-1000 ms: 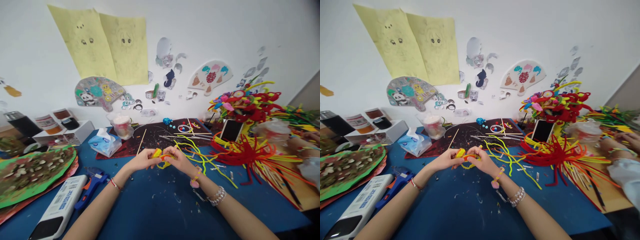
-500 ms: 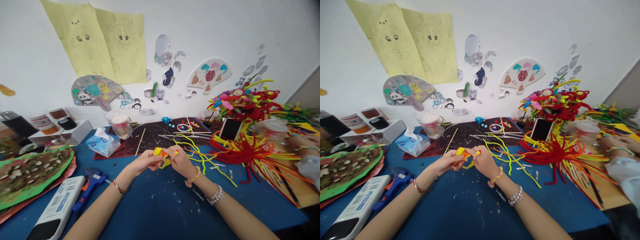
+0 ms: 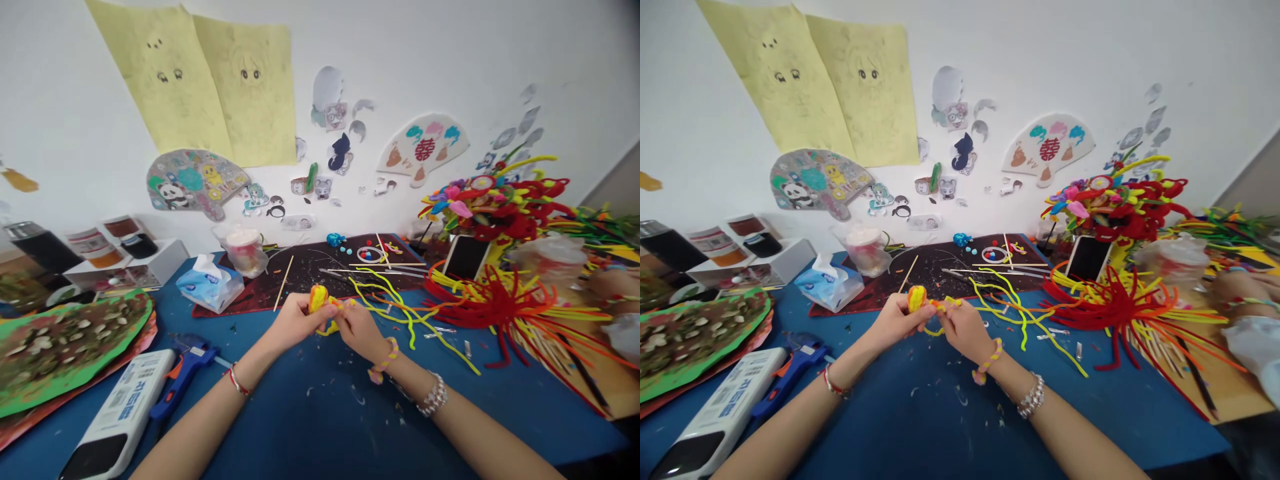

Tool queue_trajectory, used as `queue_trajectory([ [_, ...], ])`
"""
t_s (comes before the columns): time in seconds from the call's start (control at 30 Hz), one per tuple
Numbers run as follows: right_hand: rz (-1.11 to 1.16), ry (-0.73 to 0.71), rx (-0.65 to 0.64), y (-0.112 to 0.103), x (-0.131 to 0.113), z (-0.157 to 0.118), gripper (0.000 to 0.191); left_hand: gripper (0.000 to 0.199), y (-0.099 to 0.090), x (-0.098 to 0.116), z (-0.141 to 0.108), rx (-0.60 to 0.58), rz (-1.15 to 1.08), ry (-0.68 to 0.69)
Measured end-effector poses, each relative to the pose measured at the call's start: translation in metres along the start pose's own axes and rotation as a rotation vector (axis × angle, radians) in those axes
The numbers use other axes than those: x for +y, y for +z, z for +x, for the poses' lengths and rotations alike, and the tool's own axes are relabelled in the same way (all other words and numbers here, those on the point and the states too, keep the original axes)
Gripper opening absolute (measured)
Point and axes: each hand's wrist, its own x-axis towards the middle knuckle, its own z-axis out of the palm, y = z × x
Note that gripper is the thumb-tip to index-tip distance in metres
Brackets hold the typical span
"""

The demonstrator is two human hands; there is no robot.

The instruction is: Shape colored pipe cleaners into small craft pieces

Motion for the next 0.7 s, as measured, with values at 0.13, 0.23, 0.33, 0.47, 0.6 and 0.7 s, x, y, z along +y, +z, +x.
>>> queue_trajectory([
  [0.13,-0.101,0.025,-0.028,-0.009,0.002,0.002,0.03,0.036,-0.006,0.004,0.004,0.115,0.002,-0.081],
  [0.23,-0.201,0.022,-0.045,-0.009,0.004,0.0,0.033,0.034,-0.011,0.001,0.008,0.159,-0.081,-0.138],
  [0.33,-0.288,0.023,-0.033,-0.007,0.009,-0.001,0.041,0.033,-0.017,-0.006,0.01,0.137,-0.222,-0.218],
  [0.47,-0.339,0.027,-0.004,-0.005,0.017,-0.001,0.045,0.033,-0.023,-0.017,0.012,-0.009,-0.401,-0.298],
  [0.6,-0.345,0.01,-0.009,-0.003,0.019,-0.002,0.041,0.043,-0.026,-0.026,0.016,-0.022,-0.463,-0.332],
  [0.7,-0.335,-0.031,-0.023,0.0,0.01,-0.005,0.035,0.046,-0.025,-0.03,0.017,0.022,-0.455,-0.368],
])
